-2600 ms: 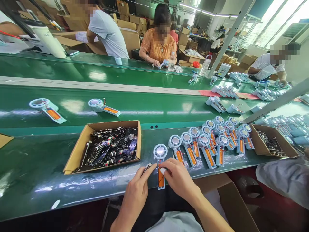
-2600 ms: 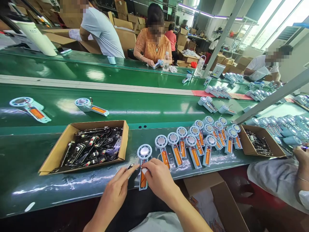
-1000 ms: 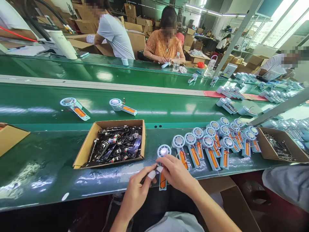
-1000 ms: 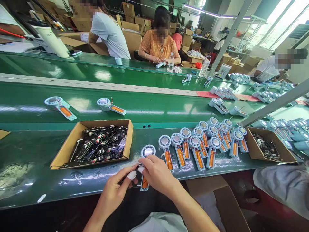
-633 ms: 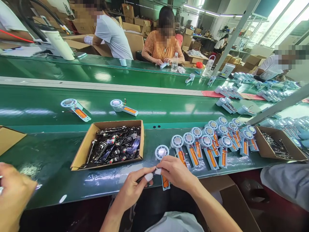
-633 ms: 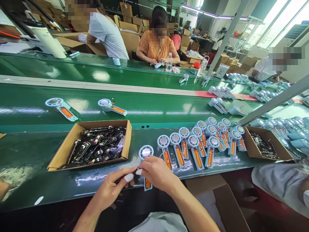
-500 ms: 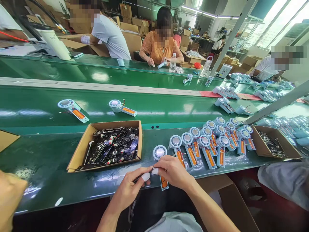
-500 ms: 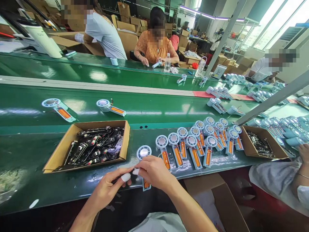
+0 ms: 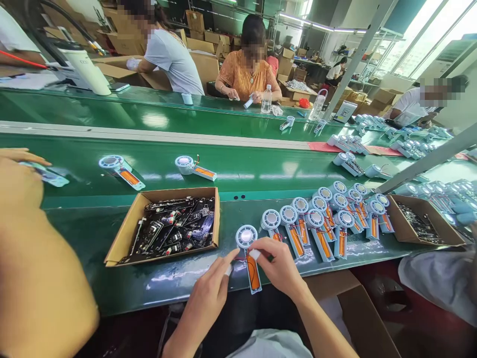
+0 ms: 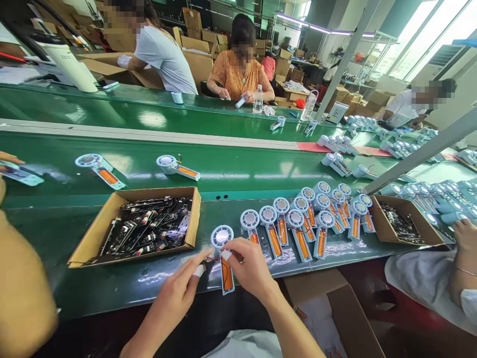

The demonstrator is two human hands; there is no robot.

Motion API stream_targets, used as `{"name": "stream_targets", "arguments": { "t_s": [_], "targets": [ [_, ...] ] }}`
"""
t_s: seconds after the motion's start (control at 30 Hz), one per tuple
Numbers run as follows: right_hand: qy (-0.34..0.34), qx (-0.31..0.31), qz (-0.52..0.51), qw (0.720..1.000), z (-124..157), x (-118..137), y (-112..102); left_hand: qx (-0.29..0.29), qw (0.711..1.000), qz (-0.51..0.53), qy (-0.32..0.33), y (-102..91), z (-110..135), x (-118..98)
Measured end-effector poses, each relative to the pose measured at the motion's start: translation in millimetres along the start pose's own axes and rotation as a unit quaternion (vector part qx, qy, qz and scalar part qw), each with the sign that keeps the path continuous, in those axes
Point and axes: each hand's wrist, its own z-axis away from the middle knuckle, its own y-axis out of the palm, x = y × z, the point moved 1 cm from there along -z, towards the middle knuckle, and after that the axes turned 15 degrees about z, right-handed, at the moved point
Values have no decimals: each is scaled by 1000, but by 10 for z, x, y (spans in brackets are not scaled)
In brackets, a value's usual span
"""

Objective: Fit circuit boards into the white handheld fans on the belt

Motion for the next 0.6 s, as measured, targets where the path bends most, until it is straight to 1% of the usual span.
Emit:
{"name": "stream_targets", "arguments": {
  "t_s": [0.07,0.13,0.17,0.23,0.27,0.33,0.4,0.43,0.47,0.53,0.6],
  "targets": [
    [67,-3,-107,992,-62,-16,90,32,996,-80,21,23,5,-19],
    [122,30,-200,972,-96,-24,173,73,987,-142,19,37,14,-43],
    [138,45,-230,962,-102,-24,205,87,984,-152,16,42,21,-53],
    [152,51,-252,954,-93,-20,240,88,989,-119,12,48,33,-59],
    [150,45,-249,956,-81,-15,245,70,994,-82,3,51,39,-54],
    [133,28,-214,967,-46,4,238,9,999,4,-40,59,49,-32],
    [99,14,-136,986,-5,38,222,-52,990,85,-100,78,56,-17],
    [76,9,-88,993,13,57,216,-72,982,121,-127,93,57,-19],
    [53,3,-39,998,29,75,213,-83,973,156,-147,110,57,-27],
    [11,-16,46,999,48,96,212,-97,958,213,-166,143,53,-55],
    [-14,-30,94,995,52,90,216,-111,949,243,-169,170,51,-78]
  ]
}}
